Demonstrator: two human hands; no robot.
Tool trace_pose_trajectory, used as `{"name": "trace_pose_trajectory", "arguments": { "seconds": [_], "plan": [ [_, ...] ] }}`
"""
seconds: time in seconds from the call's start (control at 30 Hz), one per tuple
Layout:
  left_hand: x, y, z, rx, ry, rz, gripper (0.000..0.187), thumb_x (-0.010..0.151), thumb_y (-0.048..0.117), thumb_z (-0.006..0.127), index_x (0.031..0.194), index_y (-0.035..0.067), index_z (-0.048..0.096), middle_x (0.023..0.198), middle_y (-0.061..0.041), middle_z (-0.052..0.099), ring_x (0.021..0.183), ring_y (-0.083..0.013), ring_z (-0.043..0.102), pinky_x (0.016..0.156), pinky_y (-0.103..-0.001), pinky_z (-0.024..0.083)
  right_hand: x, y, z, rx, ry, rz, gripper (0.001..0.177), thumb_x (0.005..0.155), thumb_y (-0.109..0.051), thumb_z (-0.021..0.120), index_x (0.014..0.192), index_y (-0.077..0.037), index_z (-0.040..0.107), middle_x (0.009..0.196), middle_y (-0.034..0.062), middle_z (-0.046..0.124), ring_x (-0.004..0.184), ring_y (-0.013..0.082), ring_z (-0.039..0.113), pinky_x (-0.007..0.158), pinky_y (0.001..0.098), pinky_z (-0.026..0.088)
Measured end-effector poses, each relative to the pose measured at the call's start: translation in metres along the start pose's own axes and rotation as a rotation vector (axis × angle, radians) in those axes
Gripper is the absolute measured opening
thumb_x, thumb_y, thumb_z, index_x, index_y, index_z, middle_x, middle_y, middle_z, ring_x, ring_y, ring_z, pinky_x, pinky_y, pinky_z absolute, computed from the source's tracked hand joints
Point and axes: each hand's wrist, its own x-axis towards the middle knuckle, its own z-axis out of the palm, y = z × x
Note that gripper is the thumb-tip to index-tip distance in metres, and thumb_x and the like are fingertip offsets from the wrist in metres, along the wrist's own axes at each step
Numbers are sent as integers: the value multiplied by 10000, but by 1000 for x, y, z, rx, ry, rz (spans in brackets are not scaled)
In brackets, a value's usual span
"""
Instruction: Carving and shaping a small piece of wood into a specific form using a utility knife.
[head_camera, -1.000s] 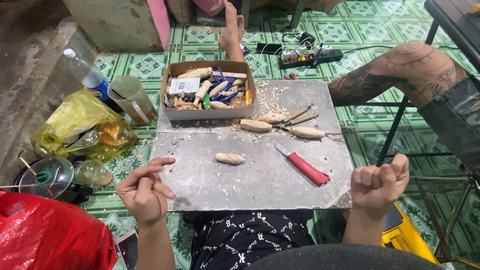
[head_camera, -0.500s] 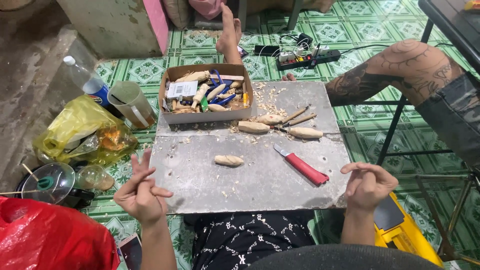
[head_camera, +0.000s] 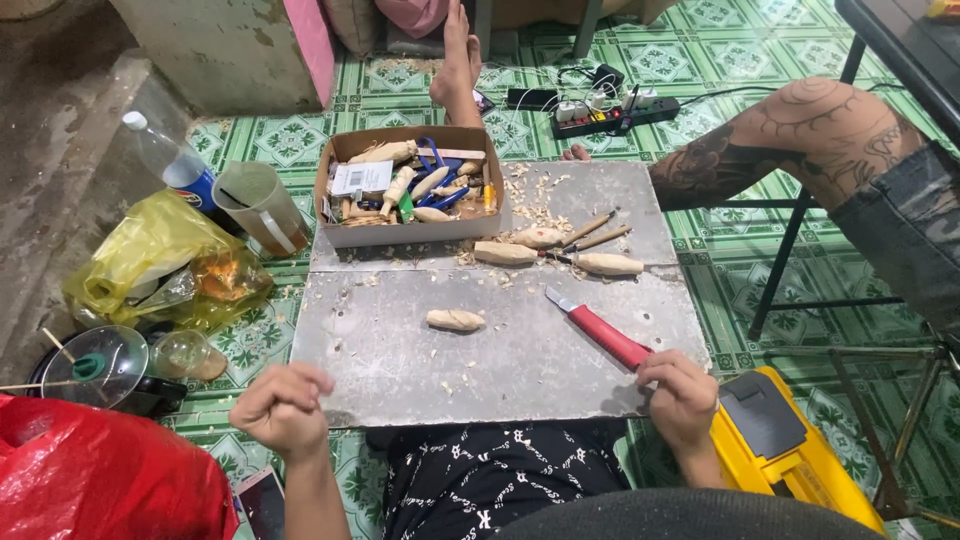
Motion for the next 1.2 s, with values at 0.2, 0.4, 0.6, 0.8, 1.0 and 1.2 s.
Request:
{"name": "trace_pose_trajectory", "arguments": {
  "seconds": [0.2,0.4,0.6,0.8,1.0,1.2],
  "plan": [
    [-7,1,-9,41,-75,-70,222,583,-109,338,462,66,404,446,-1,353,387,-150,425,388,-230,382,-8,21,-7,-111,139,-61,231,649,163,465,538,-6,577,602,59,535,547,166,435,546,263,361],
    [-21,-14,-24,553,-289,-67,333,700,-143,382,644,24,665,603,-83,645,482,-141,491,475,-201,346,-11,27,-12,-157,125,4,211,679,154,460,540,15,538,601,68,502,543,172,403,553,267,342],
    [-36,-10,-8,729,-300,188,275,676,-149,452,624,-1,677,623,-78,646,477,-150,467,431,-245,333,-8,28,-6,-140,175,-44,225,690,177,449,585,31,584,612,87,562,539,178,438,543,264,371],
    [-26,-15,2,728,-250,191,271,657,-151,444,637,-15,677,616,-83,626,481,-160,439,445,-254,321,-2,46,4,-89,264,-110,233,669,184,420,643,58,614,620,116,578,533,196,457,550,274,401],
    [-20,-60,-6,744,-223,305,370,791,-96,524,589,198,623,546,32,540,507,-244,558,574,-263,503,27,84,19,-156,349,-233,364,789,102,490,582,-140,666,463,19,479,405,255,447,493,319,443],
    [8,-70,10,704,-229,318,346,797,-108,514,604,160,616,551,-6,542,516,-275,559,569,-283,496,47,80,36,-129,315,-232,389,837,121,491,582,-120,659,446,22,488,379,234,448,461,302,424]
  ]
}}
